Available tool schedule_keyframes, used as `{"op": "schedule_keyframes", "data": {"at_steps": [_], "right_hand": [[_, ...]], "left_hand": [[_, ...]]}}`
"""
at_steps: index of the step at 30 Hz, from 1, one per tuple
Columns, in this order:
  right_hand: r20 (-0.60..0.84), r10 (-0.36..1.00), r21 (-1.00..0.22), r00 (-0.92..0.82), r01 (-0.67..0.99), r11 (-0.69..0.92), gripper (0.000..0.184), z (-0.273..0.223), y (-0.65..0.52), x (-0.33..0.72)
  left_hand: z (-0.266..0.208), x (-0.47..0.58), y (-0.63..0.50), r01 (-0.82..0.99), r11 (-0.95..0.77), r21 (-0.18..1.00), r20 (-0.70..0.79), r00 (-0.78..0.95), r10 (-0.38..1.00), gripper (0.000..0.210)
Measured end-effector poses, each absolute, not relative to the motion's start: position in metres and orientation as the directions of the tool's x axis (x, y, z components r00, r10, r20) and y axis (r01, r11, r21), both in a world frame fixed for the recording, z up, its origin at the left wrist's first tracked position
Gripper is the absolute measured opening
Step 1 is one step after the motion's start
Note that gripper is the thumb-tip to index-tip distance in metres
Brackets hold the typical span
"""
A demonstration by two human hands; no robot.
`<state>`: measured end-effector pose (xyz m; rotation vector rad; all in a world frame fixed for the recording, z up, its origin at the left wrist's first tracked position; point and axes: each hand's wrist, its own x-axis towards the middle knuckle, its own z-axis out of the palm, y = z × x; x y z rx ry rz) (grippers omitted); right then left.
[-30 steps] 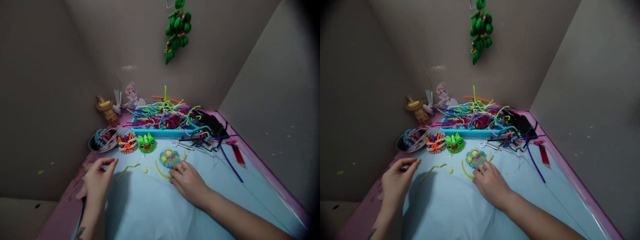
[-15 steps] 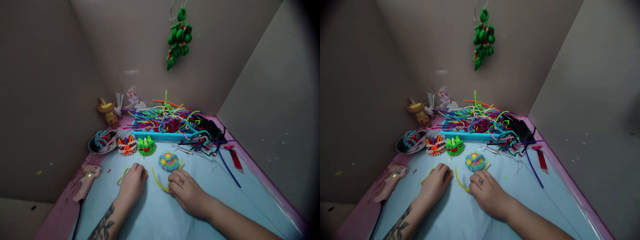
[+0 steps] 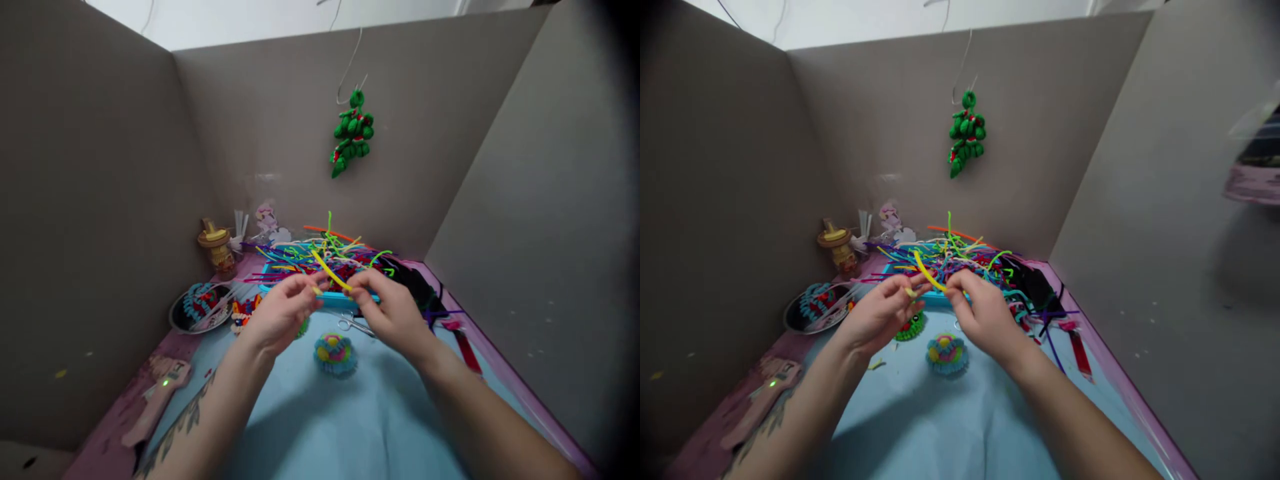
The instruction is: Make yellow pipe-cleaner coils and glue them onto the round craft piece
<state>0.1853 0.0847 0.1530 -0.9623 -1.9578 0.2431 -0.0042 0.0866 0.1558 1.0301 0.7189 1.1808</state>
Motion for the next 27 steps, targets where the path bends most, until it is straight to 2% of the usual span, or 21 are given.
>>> {"op": "schedule_keyframes", "data": {"at_steps": [3, 6, 8, 10, 12, 14, 18, 20, 23, 27], "right_hand": [[0.51, 0.773, -0.586, -0.378, 0.505, 0.634, 0.014, 0.177, 0.098, 0.182], [0.394, 0.809, -0.72, -0.436, 0.401, 0.567, 0.012, 0.17, 0.108, 0.179], [0.319, 0.81, -0.843, -0.492, 0.242, 0.48, 0.011, 0.158, 0.114, 0.173], [0.265, 0.771, -0.947, -0.579, -0.006, 0.321, 0.027, 0.145, 0.12, 0.163], [0.258, 0.747, -0.962, -0.613, -0.232, 0.142, 0.048, 0.134, 0.124, 0.152], [0.252, 0.786, -0.937, -0.565, -0.345, 0.052, 0.052, 0.127, 0.126, 0.143], [0.201, 0.882, -0.948, -0.427, -0.313, 0.064, 0.032, 0.124, 0.127, 0.142], [0.196, 0.902, -0.955, -0.383, -0.283, 0.087, 0.033, 0.125, 0.128, 0.146], [0.203, 0.918, -0.96, -0.341, -0.255, 0.117, 0.036, 0.127, 0.129, 0.152], [0.246, 0.939, -0.964, -0.24, -0.164, 0.211, 0.034, 0.128, 0.129, 0.157]], "left_hand": [[0.17, 0.002, 0.105, -0.474, -0.069, 0.878, 0.198, 0.226, 0.954, 0.028], [0.167, -0.001, 0.115, -0.346, -0.212, 0.914, 0.272, 0.134, 0.953, 0.02], [0.161, -0.004, 0.116, -0.2, -0.272, 0.941, 0.301, 0.136, 0.944, 0.012], [0.157, -0.006, 0.114, -0.068, -0.3, 0.951, 0.308, 0.179, 0.934, 0.008], [0.155, -0.006, 0.112, 0.012, -0.295, 0.956, 0.286, 0.213, 0.934, 0.01], [0.155, -0.005, 0.112, 0.017, -0.28, 0.96, 0.27, 0.216, 0.938, 0.01], [0.154, -0.006, 0.123, -0.177, -0.272, 0.946, 0.277, 0.007, 0.961, 0.011], [0.153, -0.007, 0.129, -0.318, -0.223, 0.922, 0.207, -0.084, 0.975, 0.017], [0.151, -0.008, 0.133, -0.437, -0.142, 0.888, 0.135, -0.045, 0.99, 0.026], [0.151, -0.004, 0.129, -0.376, -0.136, 0.917, 0.16, 0.034, 0.987, 0.026]]}}
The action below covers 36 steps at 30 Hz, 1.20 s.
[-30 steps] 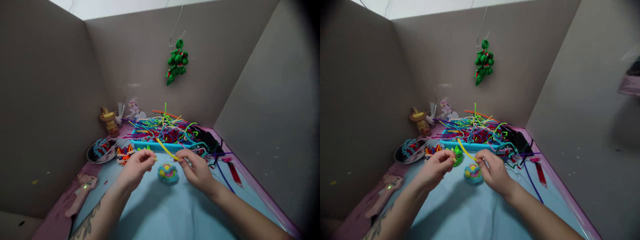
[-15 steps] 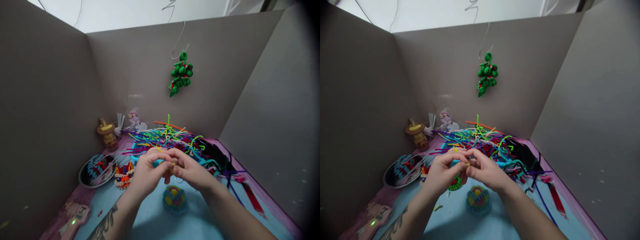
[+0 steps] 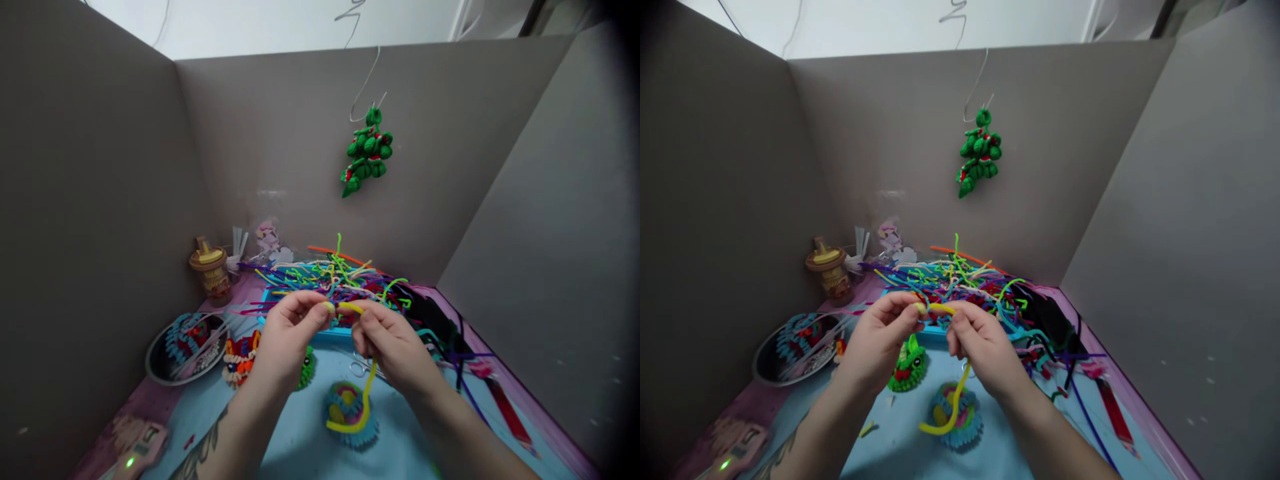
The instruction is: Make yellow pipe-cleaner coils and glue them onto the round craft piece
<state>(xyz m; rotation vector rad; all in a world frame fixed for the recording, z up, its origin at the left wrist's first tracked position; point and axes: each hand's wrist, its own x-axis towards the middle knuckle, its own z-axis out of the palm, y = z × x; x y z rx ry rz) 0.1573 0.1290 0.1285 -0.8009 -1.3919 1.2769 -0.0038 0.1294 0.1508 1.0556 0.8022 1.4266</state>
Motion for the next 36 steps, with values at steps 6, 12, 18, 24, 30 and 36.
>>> {"op": "schedule_keyframes", "data": {"at_steps": [6, 12, 18, 24, 30, 36], "right_hand": [[0.334, 0.931, -0.935, -0.144, 0.076, 0.347, 0.02, 0.142, 0.121, 0.164], [0.441, 0.896, -0.868, -0.05, 0.231, 0.44, 0.014, 0.147, 0.117, 0.162], [0.517, 0.855, -0.805, -0.029, 0.322, 0.498, 0.008, 0.146, 0.118, 0.161], [0.567, 0.82, -0.776, -0.075, 0.285, 0.563, 0.006, 0.147, 0.119, 0.158], [0.529, 0.843, -0.794, -0.101, 0.291, 0.534, 0.008, 0.148, 0.12, 0.158], [0.454, 0.884, -0.83, -0.116, 0.305, 0.466, 0.013, 0.15, 0.118, 0.159]], "left_hand": [[0.157, -0.001, 0.122, -0.236, -0.18, 0.955, 0.198, 0.055, 0.979, 0.02], [0.155, 0.002, 0.119, -0.076, -0.256, 0.964, 0.263, 0.107, 0.959, 0.013], [0.148, 0.006, 0.115, 0.075, -0.366, 0.928, 0.361, 0.075, 0.93, 0.011], [0.144, 0.003, 0.117, 0.186, -0.441, 0.878, 0.43, 0.097, 0.898, 0.009], [0.146, 0.003, 0.116, 0.233, -0.435, 0.87, 0.43, 0.073, 0.9, 0.005], [0.155, 0.005, 0.117, -0.178, -0.162, 0.971, 0.179, 0.088, 0.98, 0.019]]}}
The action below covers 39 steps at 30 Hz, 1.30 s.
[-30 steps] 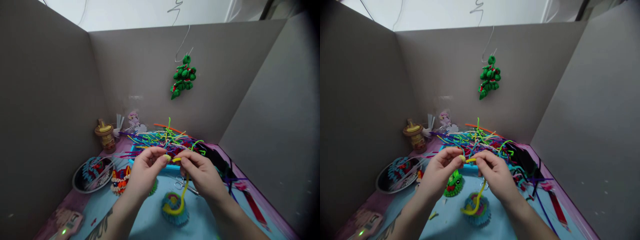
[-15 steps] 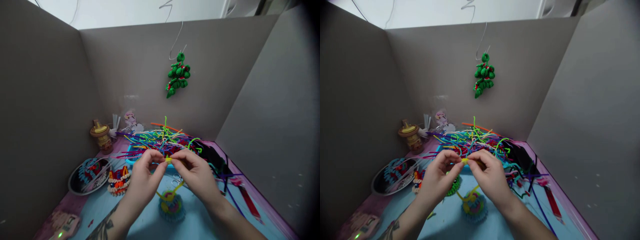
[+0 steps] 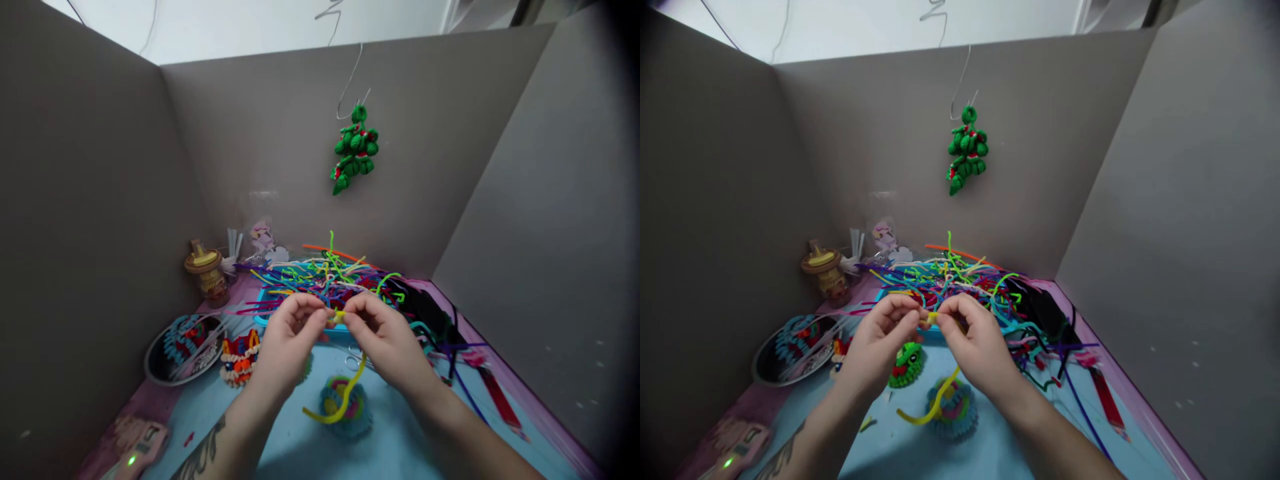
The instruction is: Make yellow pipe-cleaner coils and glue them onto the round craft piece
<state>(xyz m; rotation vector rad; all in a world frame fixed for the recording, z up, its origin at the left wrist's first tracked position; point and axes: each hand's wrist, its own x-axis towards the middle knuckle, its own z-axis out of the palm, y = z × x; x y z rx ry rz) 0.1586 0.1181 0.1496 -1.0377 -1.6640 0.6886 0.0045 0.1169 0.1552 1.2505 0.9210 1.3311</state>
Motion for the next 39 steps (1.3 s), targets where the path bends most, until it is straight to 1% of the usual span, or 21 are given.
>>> {"op": "schedule_keyframes", "data": {"at_steps": [1, 3, 5, 8, 12, 16, 19, 23, 26, 29, 33, 37, 39], "right_hand": [[0.454, 0.885, -0.835, -0.104, 0.296, 0.464, 0.013, 0.15, 0.118, 0.159], [0.458, 0.884, -0.842, -0.09, 0.276, 0.464, 0.014, 0.151, 0.117, 0.16], [0.464, 0.882, -0.845, -0.082, 0.257, 0.468, 0.014, 0.152, 0.117, 0.162], [0.469, 0.88, -0.849, -0.073, 0.236, 0.472, 0.014, 0.153, 0.118, 0.162], [0.473, 0.877, -0.848, -0.08, 0.23, 0.478, 0.013, 0.152, 0.119, 0.161], [0.473, 0.874, -0.843, -0.109, 0.232, 0.485, 0.014, 0.152, 0.119, 0.16], [0.481, 0.87, -0.841, -0.108, 0.224, 0.492, 0.014, 0.153, 0.12, 0.161], [0.499, 0.863, -0.836, -0.077, 0.221, 0.502, 0.014, 0.155, 0.119, 0.164], [0.511, 0.857, -0.827, -0.072, 0.229, 0.513, 0.013, 0.157, 0.117, 0.166], [0.522, 0.849, -0.819, -0.081, 0.229, 0.525, 0.013, 0.158, 0.116, 0.165], [0.521, 0.849, -0.819, -0.087, 0.23, 0.526, 0.014, 0.157, 0.118, 0.164], [0.508, 0.858, -0.823, -0.077, 0.251, 0.509, 0.014, 0.156, 0.121, 0.166], [0.507, 0.857, -0.818, -0.09, 0.262, 0.512, 0.013, 0.156, 0.121, 0.167]], "left_hand": [[0.157, 0.004, 0.118, -0.264, -0.09, 0.96, 0.124, 0.116, 0.986, 0.023], [0.159, 0.003, 0.12, -0.378, 0.008, 0.926, 0.059, 0.165, 0.985, 0.027], [0.159, 0.002, 0.12, -0.432, 0.05, 0.9, 0.039, 0.193, 0.98, 0.028], [0.159, 0.002, 0.12, -0.465, 0.07, 0.883, 0.035, 0.212, 0.977, 0.03], [0.16, 0.001, 0.12, -0.456, 0.039, 0.889, 0.05, 0.181, 0.982, 0.032], [0.16, -0.001, 0.122, -0.454, -0.012, 0.891, 0.094, 0.157, 0.983, 0.025], [0.16, -0.002, 0.124, -0.475, -0.008, 0.88, 0.097, 0.163, 0.982, 0.022], [0.158, -0.002, 0.125, -0.53, 0.022, 0.848, 0.093, 0.189, 0.978, 0.039], [0.155, -0.002, 0.126, -0.538, -0.039, 0.842, 0.141, 0.149, 0.979, 0.038], [0.152, -0.003, 0.126, -0.514, -0.082, 0.854, 0.157, 0.105, 0.982, 0.033], [0.153, -0.005, 0.127, -0.473, -0.123, 0.872, 0.179, 0.074, 0.981, 0.034], [0.153, -0.007, 0.127, -0.415, -0.165, 0.895, 0.222, 0.093, 0.971, 0.04], [0.152, -0.008, 0.127, -0.382, -0.196, 0.903, 0.253, 0.105, 0.962, 0.04]]}}
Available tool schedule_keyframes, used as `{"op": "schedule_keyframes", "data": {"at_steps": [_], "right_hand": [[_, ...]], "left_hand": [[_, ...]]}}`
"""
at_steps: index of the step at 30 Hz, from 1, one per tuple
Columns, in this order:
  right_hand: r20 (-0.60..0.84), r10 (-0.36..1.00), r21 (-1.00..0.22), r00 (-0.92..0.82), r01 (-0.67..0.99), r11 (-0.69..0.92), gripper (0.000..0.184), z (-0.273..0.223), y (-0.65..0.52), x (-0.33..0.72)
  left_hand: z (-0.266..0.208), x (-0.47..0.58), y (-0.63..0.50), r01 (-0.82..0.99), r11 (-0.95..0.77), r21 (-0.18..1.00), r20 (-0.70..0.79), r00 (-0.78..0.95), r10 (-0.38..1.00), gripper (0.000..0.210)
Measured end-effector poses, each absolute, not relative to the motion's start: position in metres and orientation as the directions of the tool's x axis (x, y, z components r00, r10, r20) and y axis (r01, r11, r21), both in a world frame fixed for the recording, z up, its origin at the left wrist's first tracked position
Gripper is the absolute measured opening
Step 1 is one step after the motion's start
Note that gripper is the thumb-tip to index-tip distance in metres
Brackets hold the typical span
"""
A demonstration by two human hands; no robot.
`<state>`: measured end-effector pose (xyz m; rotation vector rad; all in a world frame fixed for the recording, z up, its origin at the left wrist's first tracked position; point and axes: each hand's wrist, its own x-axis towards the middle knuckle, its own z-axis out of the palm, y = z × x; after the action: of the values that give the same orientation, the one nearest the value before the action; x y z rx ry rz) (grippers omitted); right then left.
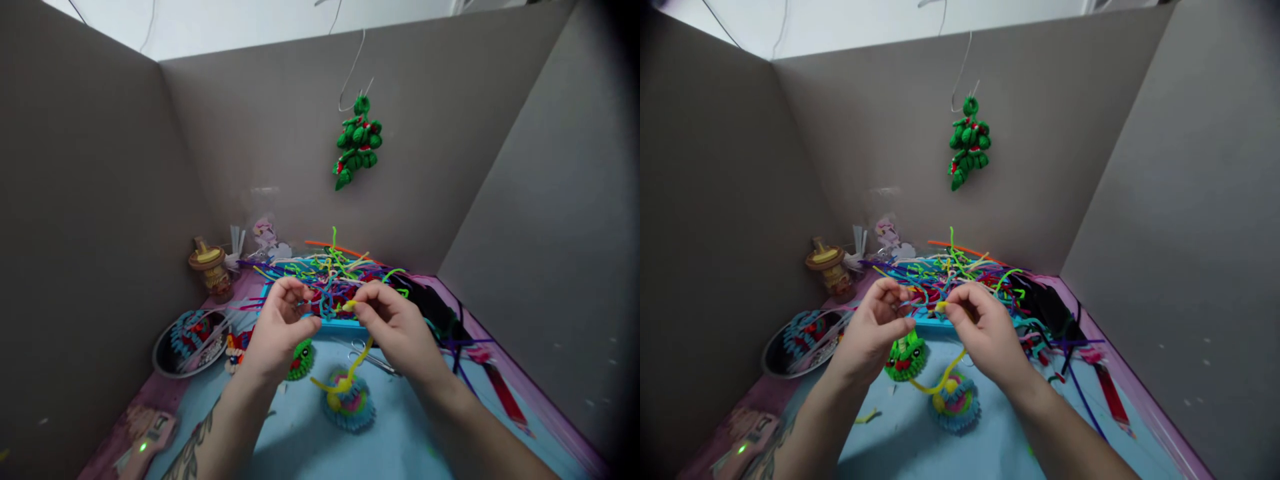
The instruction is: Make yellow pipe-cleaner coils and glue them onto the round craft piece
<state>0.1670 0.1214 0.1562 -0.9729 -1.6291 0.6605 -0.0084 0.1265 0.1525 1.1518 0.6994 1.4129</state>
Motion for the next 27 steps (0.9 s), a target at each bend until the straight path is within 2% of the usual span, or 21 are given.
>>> {"op": "schedule_keyframes", "data": {"at_steps": [5, 7, 10, 13, 16, 22, 27], "right_hand": [[0.518, 0.841, -0.787, -0.157, 0.298, 0.54, 0.011, 0.155, 0.121, 0.165], [0.528, 0.829, -0.763, -0.185, 0.325, 0.559, 0.011, 0.155, 0.12, 0.164], [0.545, 0.811, -0.727, -0.211, 0.364, 0.583, 0.011, 0.156, 0.118, 0.162], [0.548, 0.806, -0.712, -0.223, 0.381, 0.59, 0.011, 0.156, 0.117, 0.159], [0.554, 0.8, -0.7, -0.231, 0.392, 0.597, 0.012, 0.155, 0.117, 0.157], [0.566, 0.796, -0.711, -0.216, 0.362, 0.603, 0.012, 0.155, 0.117, 0.158], [0.565, 0.804, -0.731, -0.187, 0.338, 0.593, 0.011, 0.155, 0.116, 0.158]], "left_hand": [[0.152, -0.008, 0.122, -0.147, -0.24, 0.96, 0.262, 0.152, 0.953, 0.012], [0.154, -0.007, 0.119, 0.002, -0.301, 0.953, 0.296, 0.183, 0.937, 0.01], [0.158, -0.004, 0.114, 0.224, -0.434, 0.873, 0.389, 0.22, 0.895, 0.012], [0.161, -0.002, 0.11, 0.352, -0.5, 0.791, 0.445, 0.229, 0.866, 0.014], [0.16, -0.001, 0.11, 0.4, -0.52, 0.755, 0.467, 0.228, 0.854, 0.011], [0.154, -0.004, 0.113, 0.37, -0.512, 0.775, 0.48, 0.181, 0.858, 0.007], [0.155, -0.005, 0.108, 0.383, -0.543, 0.748, 0.526, 0.158, 0.836, 0.005]]}}
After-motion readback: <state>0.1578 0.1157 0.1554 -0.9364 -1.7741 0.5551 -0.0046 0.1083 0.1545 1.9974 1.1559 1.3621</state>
